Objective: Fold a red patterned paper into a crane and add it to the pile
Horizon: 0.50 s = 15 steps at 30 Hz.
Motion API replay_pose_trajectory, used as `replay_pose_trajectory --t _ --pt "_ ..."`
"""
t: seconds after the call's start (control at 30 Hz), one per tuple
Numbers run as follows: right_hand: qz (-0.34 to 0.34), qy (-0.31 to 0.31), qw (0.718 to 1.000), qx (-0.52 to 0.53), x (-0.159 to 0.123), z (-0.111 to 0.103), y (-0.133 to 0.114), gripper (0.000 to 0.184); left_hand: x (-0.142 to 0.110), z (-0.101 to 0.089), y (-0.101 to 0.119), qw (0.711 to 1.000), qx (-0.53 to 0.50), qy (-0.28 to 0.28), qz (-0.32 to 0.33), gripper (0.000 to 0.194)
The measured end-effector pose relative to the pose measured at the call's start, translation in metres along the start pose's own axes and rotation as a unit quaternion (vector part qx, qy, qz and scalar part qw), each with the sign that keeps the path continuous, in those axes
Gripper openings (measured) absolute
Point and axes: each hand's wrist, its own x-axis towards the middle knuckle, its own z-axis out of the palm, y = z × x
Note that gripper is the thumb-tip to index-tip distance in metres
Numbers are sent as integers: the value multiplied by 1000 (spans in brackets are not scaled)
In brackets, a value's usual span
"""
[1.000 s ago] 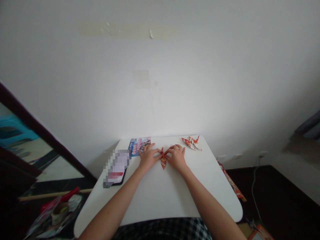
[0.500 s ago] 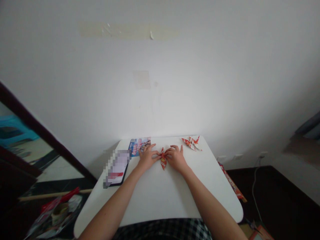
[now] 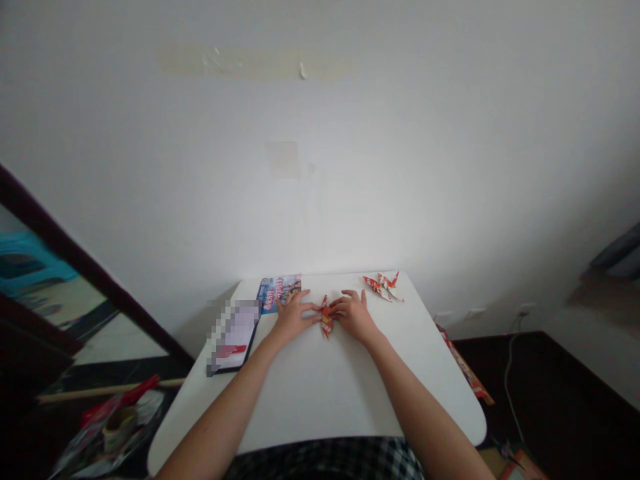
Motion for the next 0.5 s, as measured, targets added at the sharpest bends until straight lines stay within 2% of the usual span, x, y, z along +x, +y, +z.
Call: replay_pose_trajectory --t 0.3,0.5 --pt "11 3 1000 -4 1 3 -6 15 -2 -1 3 1000 -3 3 1 23" --pt "10 7 1000 -2 -1 1 -14 15 1 -3 0 999 -9 21 38 23"
